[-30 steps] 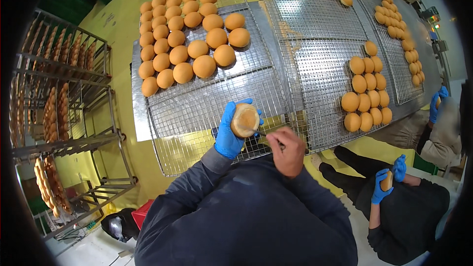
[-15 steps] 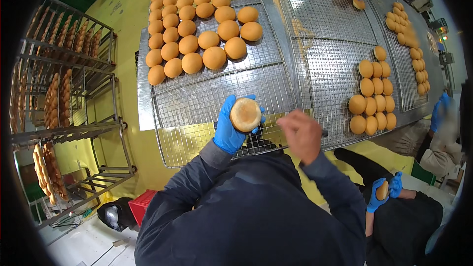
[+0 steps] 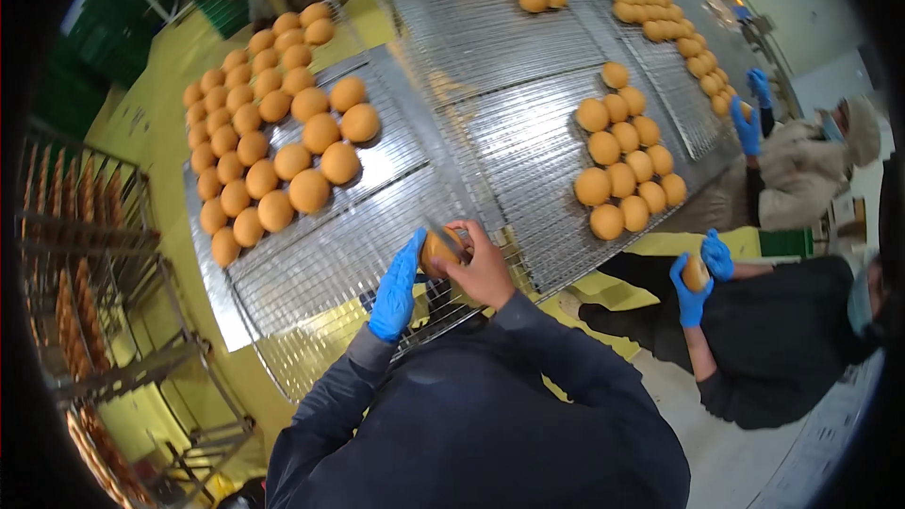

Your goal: The person uses a tool to score the surface of round dough pieces on a wire rack before transferring the racks and moving dough between workstations.

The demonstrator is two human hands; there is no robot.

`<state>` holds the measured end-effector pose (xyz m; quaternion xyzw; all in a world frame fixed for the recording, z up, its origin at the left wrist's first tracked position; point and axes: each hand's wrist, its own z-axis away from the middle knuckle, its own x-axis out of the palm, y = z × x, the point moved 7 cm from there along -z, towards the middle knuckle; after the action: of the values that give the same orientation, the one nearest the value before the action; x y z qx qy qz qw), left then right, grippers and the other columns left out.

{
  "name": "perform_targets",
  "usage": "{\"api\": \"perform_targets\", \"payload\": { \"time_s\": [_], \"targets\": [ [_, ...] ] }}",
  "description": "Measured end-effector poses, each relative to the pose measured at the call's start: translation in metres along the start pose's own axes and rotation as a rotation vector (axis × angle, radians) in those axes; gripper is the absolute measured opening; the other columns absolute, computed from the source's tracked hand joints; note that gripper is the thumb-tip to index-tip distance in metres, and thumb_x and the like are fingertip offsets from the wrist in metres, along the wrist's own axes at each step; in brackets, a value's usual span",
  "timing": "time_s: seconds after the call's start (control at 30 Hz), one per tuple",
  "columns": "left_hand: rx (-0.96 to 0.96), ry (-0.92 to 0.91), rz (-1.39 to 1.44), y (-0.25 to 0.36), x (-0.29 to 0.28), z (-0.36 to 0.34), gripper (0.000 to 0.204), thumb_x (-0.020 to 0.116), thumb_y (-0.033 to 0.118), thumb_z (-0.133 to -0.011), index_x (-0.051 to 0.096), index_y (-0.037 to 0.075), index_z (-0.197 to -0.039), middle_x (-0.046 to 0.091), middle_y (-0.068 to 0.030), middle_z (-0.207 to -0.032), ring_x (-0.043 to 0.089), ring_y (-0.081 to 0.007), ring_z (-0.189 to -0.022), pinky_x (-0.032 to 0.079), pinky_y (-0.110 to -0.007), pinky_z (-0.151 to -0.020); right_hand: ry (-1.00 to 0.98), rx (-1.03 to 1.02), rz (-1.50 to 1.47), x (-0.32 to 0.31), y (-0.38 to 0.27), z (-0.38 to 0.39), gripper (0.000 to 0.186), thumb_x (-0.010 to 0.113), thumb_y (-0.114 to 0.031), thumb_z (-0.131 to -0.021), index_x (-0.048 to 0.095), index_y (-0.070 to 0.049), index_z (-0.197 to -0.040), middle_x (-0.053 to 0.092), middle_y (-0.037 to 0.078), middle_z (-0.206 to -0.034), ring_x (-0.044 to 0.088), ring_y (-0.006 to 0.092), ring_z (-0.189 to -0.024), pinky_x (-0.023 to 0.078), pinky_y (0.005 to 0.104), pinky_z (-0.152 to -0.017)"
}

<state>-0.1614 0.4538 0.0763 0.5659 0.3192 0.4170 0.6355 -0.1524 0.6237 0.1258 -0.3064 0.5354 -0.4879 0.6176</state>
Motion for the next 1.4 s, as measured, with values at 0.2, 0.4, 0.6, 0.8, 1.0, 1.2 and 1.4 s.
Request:
{"api": "perform_targets", "payload": {
  "time_s": [0.2,0.4,0.6,0.8,1.0,1.2,1.4],
  "targets": [
    [0.216,0.29,-0.577,0.051,-0.06,-0.053,0.046,0.066,0.01,-0.088,0.056,0.007,-0.133,0.051,-0.0179,-0.139,0.045,-0.0301,-0.133,0.036,-0.04,-0.109,0.353,0.117,0.101,-0.137,0.055,-0.092,0.057,0.076,-0.033,-0.075,0.053,-0.005,-0.118,0.067,0.019,-0.1,0.065,0.0313,-0.089,0.051,0.0403,-0.082],
    [0.19,0.536,-1.301,0.045,-0.159,-0.096,0.065,0.073,0.019,-0.082,0.048,0.012,-0.141,0.038,-0.0214,-0.148,0.037,-0.0391,-0.136,0.028,-0.048,-0.113,0.44,0.106,0.56,-0.239,0.103,-0.141,0.052,0.075,-0.03,-0.079,0.059,-0.002,-0.119,0.066,0.018,-0.111,0.065,0.0331,-0.094,0.052,0.0422,-0.082],
    [-0.021,0.454,-1.34,0.018,-0.168,-0.088,0.078,0.078,0.023,-0.076,0.043,0.022,-0.146,0.038,-0.0164,-0.15,0.035,-0.0366,-0.137,0.029,-0.051,-0.11,0.446,-0.134,0.749,-0.199,0.066,-0.121,0.033,0.074,-0.018,-0.08,0.067,-0.007,-0.11,0.065,0.014,-0.116,0.062,0.0369,-0.102,0.05,0.0466,-0.086],
    [-0.068,0.466,-1.201,0.029,-0.144,-0.073,0.072,0.079,0.022,-0.075,0.049,0.016,-0.14,0.048,-0.0135,-0.139,0.045,-0.0332,-0.128,0.036,-0.047,-0.106,0.433,-0.066,0.514,-0.164,0.047,-0.088,0.032,0.067,-0.017,-0.087,0.059,-0.006,-0.116,0.061,0.015,-0.116,0.062,0.0353,-0.102,0.049,0.0463,-0.083],
    [-0.108,0.306,0.652,-0.004,-0.09,-0.034,0.051,0.061,0.026,-0.092,0.049,0.005,-0.137,0.058,-0.0115,-0.128,0.056,-0.0241,-0.116,0.047,-0.039,-0.1,0.111,-0.03,-0.098,-0.04,0.072,-0.032,0.024,0.057,-0.019,-0.093,0.06,0.001,-0.107,0.067,0.016,-0.094,0.066,0.0301,-0.087,0.05,0.0389,-0.078],
    [-0.286,0.175,1.231,0.005,-0.015,-0.005,0.065,0.039,0.056,-0.099,0.046,0.005,-0.138,0.056,-0.0202,-0.129,0.054,-0.0371,-0.121,0.043,-0.049,-0.105,0.15,-0.232,0.089,-0.01,-0.007,0.009,0.015,0.061,-0.015,-0.089,0.068,-0.001,-0.088,0.068,0.013,-0.081,0.067,0.0292,-0.075,0.05,0.0359,-0.067],
    [-0.286,0.29,1.166,0.005,-0.01,0.011,0.057,0.042,0.052,-0.099,0.052,0.005,-0.128,0.061,-0.0183,-0.122,0.059,-0.0361,-0.114,0.05,-0.048,-0.098,0.044,-0.319,0.303,-0.005,-0.047,0.004,0.01,0.066,-0.015,-0.085,0.072,-0.008,-0.08,0.062,0.01,-0.072,0.061,0.0325,-0.065,0.045,0.0403,-0.056]
  ]
}}
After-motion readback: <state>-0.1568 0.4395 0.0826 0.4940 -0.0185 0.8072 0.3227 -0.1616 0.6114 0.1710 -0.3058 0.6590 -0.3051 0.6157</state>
